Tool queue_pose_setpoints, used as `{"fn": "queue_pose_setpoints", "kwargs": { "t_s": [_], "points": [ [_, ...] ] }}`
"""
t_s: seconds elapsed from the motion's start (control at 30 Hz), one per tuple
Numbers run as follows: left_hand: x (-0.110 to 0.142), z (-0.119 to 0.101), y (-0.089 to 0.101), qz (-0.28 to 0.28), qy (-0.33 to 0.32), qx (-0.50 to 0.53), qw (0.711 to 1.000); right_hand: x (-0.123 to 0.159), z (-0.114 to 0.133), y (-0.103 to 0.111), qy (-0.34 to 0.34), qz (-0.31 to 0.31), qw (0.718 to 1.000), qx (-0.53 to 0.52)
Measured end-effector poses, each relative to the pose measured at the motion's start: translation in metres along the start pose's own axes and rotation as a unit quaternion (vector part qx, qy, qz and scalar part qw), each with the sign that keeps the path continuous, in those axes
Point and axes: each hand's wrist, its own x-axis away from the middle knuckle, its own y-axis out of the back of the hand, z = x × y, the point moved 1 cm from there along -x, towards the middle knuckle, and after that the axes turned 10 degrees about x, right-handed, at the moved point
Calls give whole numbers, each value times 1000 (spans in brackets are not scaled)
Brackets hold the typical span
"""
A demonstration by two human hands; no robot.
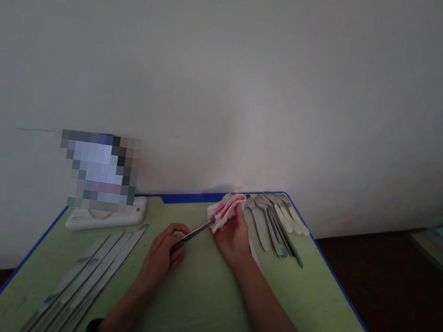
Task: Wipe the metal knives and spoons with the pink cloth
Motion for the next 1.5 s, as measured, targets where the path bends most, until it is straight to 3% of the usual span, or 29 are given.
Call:
{"fn": "queue_pose_setpoints", "kwargs": {
  "t_s": [0.13,0.3,0.47,0.63,0.83,0.93,1.07,1.27,1.37,1.5],
  "points": [
    [4,-2,5,-29,-39,8,999,1,0,-2,10,-11,1000,14],
    [3,-1,4,-16,-33,20,999,4,-8,-2,3,57,986,159],
    [5,1,-4,37,-36,-140,989,6,-14,-1,-11,81,974,212],
    [9,1,-2,67,-52,-229,970,2,-12,1,5,30,988,153],
    [9,4,7,84,-63,-124,987,-5,1,2,32,-16,999,-31],
    [7,3,4,66,-38,14,997,-5,3,2,18,13,999,-29],
    [4,-3,-2,63,29,145,987,-4,2,3,0,21,999,-29],
    [4,-3,-2,143,70,118,980,-1,6,2,-1,36,992,-119],
    [4,-1,0,151,56,127,979,1,9,1,-11,56,988,-146],
    [5,-3,4,146,76,161,973,-2,10,3,25,65,984,-162]
  ]
}}
